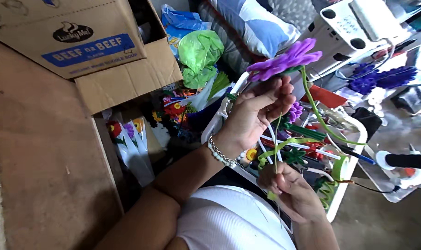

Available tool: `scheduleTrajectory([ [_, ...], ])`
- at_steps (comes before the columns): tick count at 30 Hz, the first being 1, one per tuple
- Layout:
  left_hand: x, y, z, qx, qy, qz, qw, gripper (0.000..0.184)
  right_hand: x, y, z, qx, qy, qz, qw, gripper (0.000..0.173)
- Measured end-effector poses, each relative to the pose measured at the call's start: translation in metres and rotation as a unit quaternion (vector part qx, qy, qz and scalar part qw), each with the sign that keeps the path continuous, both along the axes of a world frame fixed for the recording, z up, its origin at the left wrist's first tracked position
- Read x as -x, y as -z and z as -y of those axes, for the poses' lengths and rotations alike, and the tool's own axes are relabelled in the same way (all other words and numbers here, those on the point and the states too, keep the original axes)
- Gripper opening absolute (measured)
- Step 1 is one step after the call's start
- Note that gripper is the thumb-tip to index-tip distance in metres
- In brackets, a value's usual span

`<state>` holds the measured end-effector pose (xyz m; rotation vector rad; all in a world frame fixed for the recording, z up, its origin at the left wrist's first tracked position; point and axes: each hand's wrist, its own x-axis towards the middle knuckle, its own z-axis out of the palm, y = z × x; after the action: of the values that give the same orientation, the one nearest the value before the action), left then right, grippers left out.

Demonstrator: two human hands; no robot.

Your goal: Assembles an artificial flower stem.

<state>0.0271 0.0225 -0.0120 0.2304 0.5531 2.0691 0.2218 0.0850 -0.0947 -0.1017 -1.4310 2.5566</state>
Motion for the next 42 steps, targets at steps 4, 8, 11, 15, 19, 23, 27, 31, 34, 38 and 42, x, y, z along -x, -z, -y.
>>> scheduleTrajectory([
  [4,0.001,0.002,0.004,-0.139,0.091,0.024,0.986,0.028,0.002,0.008,-0.005,0.131,-0.077,-0.028,0.988,0.012],
  [8,-0.006,-0.006,0.003,0.012,0.014,-0.074,0.997,0.021,0.002,-0.001,-0.004,-0.178,0.158,0.040,0.971,0.008],
  [11,-0.017,0.003,0.000,0.100,-0.116,-0.112,0.982,0.018,0.002,-0.001,-0.005,-0.461,0.311,0.068,0.828,0.014],
  [15,-0.020,0.015,-0.001,0.090,-0.227,-0.166,0.955,0.021,0.002,-0.002,0.001,-0.608,0.360,0.092,0.702,0.031],
  [19,-0.015,0.013,0.000,0.053,-0.257,-0.232,0.937,0.023,0.001,-0.002,0.004,-0.584,0.344,0.087,0.730,0.029],
  [23,-0.004,0.005,0.007,0.025,-0.213,-0.212,0.954,0.015,-0.004,-0.009,-0.002,-0.315,0.185,0.035,0.930,0.008],
  [27,-0.004,-0.002,0.011,-0.050,-0.071,-0.060,0.994,0.024,-0.004,0.001,-0.014,0.004,-0.041,-0.027,0.999,0.012],
  [31,-0.009,0.002,0.003,-0.106,0.034,0.102,0.989,0.027,0.002,0.013,-0.012,0.068,-0.067,-0.011,0.995,0.013],
  [34,-0.012,0.001,-0.002,0.020,-0.040,-0.012,0.999,0.020,0.003,0.006,-0.003,-0.101,0.098,0.059,0.988,0.009],
  [38,-0.011,0.006,-0.005,0.095,-0.122,-0.028,0.988,0.019,0.004,0.002,-0.001,-0.305,0.220,0.081,0.923,0.007],
  [42,-0.008,0.003,-0.002,0.107,-0.106,0.020,0.988,0.014,0.004,0.004,0.000,-0.324,0.228,0.097,0.913,0.010],
])
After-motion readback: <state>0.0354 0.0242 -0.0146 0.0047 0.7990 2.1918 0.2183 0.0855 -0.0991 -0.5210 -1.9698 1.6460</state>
